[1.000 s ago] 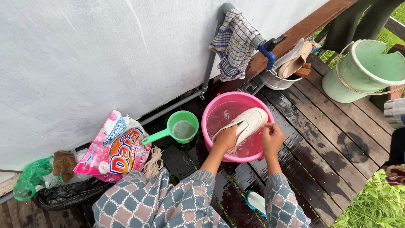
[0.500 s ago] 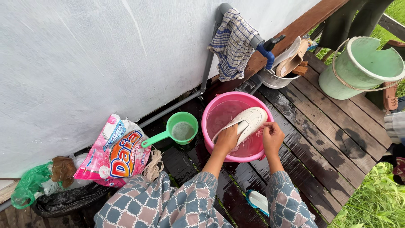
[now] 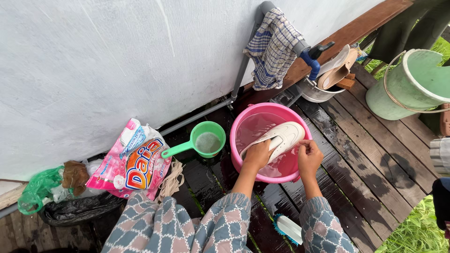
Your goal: The person washes a pair of white sneakers by hand in a bucket of water. They use a plastic scoop to add soapy water and a brush to scrub the soles and upper material of the shoes.
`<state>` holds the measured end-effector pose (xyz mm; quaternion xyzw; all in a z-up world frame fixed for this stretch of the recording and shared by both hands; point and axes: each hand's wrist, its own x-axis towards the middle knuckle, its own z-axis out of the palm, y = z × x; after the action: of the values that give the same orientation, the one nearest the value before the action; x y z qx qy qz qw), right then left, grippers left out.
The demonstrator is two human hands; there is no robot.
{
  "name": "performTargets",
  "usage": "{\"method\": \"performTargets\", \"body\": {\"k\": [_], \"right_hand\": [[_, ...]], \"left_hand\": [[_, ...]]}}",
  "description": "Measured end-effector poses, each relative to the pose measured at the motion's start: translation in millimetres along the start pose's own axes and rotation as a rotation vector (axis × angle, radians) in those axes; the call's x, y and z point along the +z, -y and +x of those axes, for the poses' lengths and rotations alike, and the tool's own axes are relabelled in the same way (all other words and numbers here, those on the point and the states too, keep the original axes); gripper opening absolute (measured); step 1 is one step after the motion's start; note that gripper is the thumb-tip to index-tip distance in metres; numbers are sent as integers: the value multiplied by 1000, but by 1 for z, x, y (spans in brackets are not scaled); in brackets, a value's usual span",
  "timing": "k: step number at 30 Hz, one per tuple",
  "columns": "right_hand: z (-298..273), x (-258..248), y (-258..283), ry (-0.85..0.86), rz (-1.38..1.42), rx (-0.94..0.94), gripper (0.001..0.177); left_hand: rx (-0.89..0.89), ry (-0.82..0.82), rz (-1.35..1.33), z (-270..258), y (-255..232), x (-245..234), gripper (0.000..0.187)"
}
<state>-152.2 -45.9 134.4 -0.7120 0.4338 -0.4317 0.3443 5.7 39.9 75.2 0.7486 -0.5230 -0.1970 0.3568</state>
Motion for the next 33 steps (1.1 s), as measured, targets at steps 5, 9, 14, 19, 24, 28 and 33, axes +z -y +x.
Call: {"method": "performTargets", "body": {"k": [5,9,14,19,24,28,33], "right_hand": [[-2,-2,2,-30,-38,-34,13],[3,7,-6,30,-488,-206,13],[-16,49,-52,116,-521,-116,37],[-28,100,-86,201,212,229,81],[-27,102,-72,286,68,385,94],[-24,108,-64,384,-113,654,118],[-27,103,-64,269,-25,506,100]], "left_hand": [[46,-13,17,-4,-5,-8,41],[-35,45,-4,-3,-14,-17,41],[125,-163,34,2,-5,-1,39],[-102,-62,169,19,-6,-12,32],[-211,59,39,22,5,-13,42],[-303,98,7,20,23,11,43],[-190,239,-152,18,23,6,52]]}}
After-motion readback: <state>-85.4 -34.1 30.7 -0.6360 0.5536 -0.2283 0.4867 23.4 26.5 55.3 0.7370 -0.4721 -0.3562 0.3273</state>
